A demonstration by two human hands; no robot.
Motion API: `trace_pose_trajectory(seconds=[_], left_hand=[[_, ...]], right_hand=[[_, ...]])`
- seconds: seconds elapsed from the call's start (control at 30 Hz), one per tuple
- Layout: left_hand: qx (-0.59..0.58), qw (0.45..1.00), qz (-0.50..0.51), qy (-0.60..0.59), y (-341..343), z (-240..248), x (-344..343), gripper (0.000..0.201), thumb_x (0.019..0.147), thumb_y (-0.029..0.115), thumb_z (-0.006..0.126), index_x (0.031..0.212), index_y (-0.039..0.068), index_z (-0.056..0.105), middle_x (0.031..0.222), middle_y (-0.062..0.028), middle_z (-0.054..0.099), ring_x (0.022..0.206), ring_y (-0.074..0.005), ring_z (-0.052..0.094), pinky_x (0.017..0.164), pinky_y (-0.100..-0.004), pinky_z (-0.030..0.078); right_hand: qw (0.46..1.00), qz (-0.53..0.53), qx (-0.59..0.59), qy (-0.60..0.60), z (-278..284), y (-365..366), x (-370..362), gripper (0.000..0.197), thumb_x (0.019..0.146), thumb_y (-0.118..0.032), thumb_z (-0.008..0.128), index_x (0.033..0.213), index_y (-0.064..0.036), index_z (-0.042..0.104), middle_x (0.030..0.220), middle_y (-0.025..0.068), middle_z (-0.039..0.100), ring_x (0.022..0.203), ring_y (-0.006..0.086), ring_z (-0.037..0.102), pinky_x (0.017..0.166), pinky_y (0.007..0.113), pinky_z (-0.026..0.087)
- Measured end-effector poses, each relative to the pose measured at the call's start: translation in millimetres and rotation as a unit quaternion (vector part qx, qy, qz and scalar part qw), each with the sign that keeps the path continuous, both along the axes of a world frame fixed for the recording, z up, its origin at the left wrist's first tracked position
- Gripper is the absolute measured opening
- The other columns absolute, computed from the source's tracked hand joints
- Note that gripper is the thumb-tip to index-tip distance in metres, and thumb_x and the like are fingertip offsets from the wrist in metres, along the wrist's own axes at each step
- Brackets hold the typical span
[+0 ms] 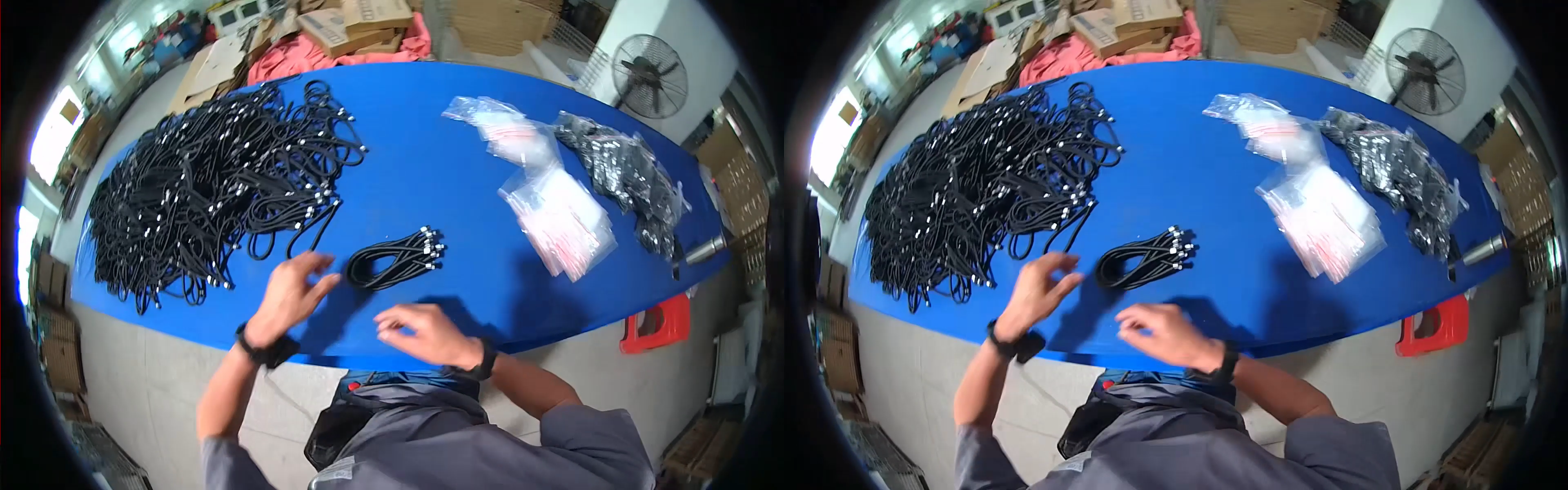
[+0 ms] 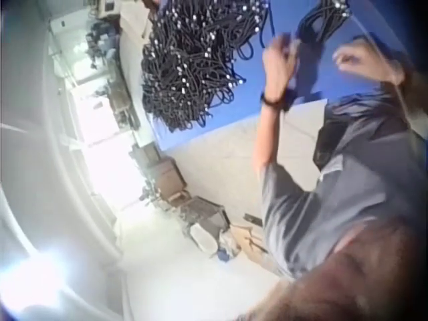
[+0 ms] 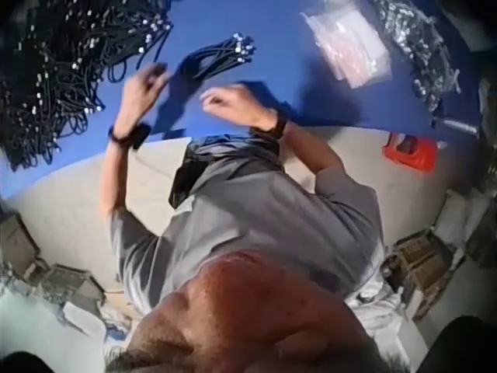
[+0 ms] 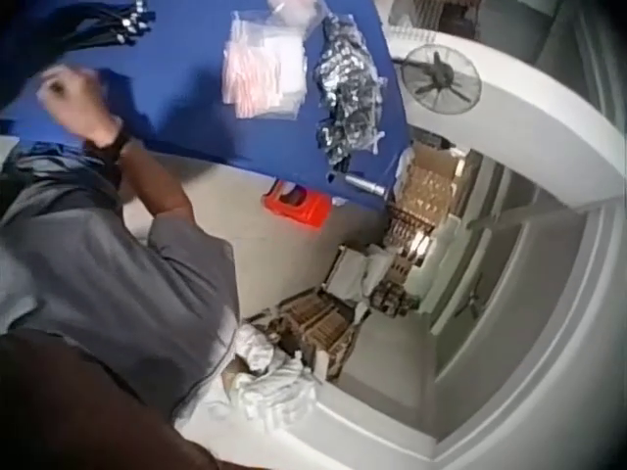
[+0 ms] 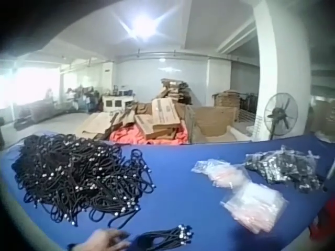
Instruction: The person gathers several black elastic cords into a bundle, winds them into a coil, and slides the bundle into a clear plastic bag. They then repeat the process, gathering and bagging a second bundle of cords on the blue table.
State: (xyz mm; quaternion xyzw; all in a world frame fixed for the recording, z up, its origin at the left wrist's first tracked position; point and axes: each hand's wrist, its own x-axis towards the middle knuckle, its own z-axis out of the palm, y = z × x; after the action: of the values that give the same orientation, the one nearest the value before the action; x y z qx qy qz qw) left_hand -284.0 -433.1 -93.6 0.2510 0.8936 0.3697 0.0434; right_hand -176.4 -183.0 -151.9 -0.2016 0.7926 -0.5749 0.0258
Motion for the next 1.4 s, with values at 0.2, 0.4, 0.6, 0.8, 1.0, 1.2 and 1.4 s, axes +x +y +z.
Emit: trace_pose_trajectory(seconds=[0.2,0.4,0.6,0.8,1.0,1.2,1.4], left_hand=[[-0.157,0.975,-0.158,0.029,44.0,-77.7,-62.5,0.045,0.084,0.026,0.076,0.12,0.0,0.068,0.109,-0.025,0.068,0.094,-0.0429,0.067,0.081,-0.0486,0.055],[-0.208,0.973,-0.08,0.065,61.7,-93.9,-73.1,0.029,0.084,0.022,0.068,0.101,-0.001,0.069,0.101,-0.0246,0.071,0.095,-0.0444,0.069,0.086,-0.0512,0.056],[-0.264,0.961,0.019,0.075,77.1,-104.9,-54.2,0.02,0.086,0.019,0.065,0.094,0.001,0.069,0.094,-0.0225,0.073,0.089,-0.0442,0.071,0.079,-0.0524,0.058],[-0.325,0.938,0.056,0.107,89.8,-103.7,-42.2,0.019,0.089,0.014,0.061,0.104,0.003,0.066,0.091,-0.0215,0.074,0.086,-0.0423,0.073,0.074,-0.0508,0.059],[-0.314,0.933,0.032,0.173,109.5,-73.9,-44.2,0.027,0.088,0.007,0.059,0.115,0.004,0.059,0.091,-0.016,0.071,0.084,-0.0376,0.071,0.07,-0.0479,0.058],[-0.256,0.872,-0.082,0.409,146.9,-8.1,-35.4,0.039,0.086,0.009,0.063,0.125,0.005,0.057,0.092,-0.0079,0.062,0.087,-0.027,0.066,0.07,-0.0392,0.055],[-0.283,0.826,-0.167,0.457,173.4,18.7,-16.8,0.053,0.087,0.013,0.065,0.138,0.006,0.054,0.09,-0.0057,0.06,0.088,-0.0225,0.064,0.07,-0.0361,0.054]], right_hand=[[0.984,-0.177,0.014,0.002,-8.8,61.2,25.1,0.021,0.095,-0.01,0.072,0.112,0.0012,0.069,0.097,0.0121,0.075,0.089,0.0161,0.074,0.077,0.031,0.058],[0.971,-0.222,-0.062,-0.067,-34.9,78.9,34.0,0.021,0.097,-0.01,0.07,0.113,0.0034,0.068,0.096,0.009,0.075,0.088,0.0127,0.072,0.076,0.028,0.057],[0.961,-0.246,-0.098,-0.081,-29.9,74.6,23.5,0.022,0.097,-0.013,0.07,0.112,0.0031,0.068,0.089,0.0085,0.075,0.08,0.0108,0.07,0.07,0.027,0.056],[0.962,-0.232,-0.102,-0.104,-28.2,78.7,23.1,0.02,0.099,-0.009,0.068,0.114,0.0041,0.068,0.093,0.0072,0.074,0.083,0.0105,0.07,0.075,0.026,0.058],[0.953,-0.268,-0.106,-0.094,-34.7,95.5,23.5,0.024,0.097,-0.011,0.07,0.116,0.0037,0.067,0.095,0.0083,0.074,0.086,0.0117,0.07,0.077,0.027,0.058],[0.958,-0.273,-0.04,0.077,-6.4,95.6,-17.3,0.052,0.089,-0.017,0.079,0.133,0.0008,0.058,0.118,0.0162,0.07,0.105,0.0225,0.069,0.089,0.033,0.056],[0.958,-0.221,0.079,0.163,4.6,70.9,-68.1,0.052,0.085,-0.014,0.078,0.129,0.001,0.053,0.12,0.0219,0.065,0.109,0.0355,0.066,0.09,0.04,0.054]])
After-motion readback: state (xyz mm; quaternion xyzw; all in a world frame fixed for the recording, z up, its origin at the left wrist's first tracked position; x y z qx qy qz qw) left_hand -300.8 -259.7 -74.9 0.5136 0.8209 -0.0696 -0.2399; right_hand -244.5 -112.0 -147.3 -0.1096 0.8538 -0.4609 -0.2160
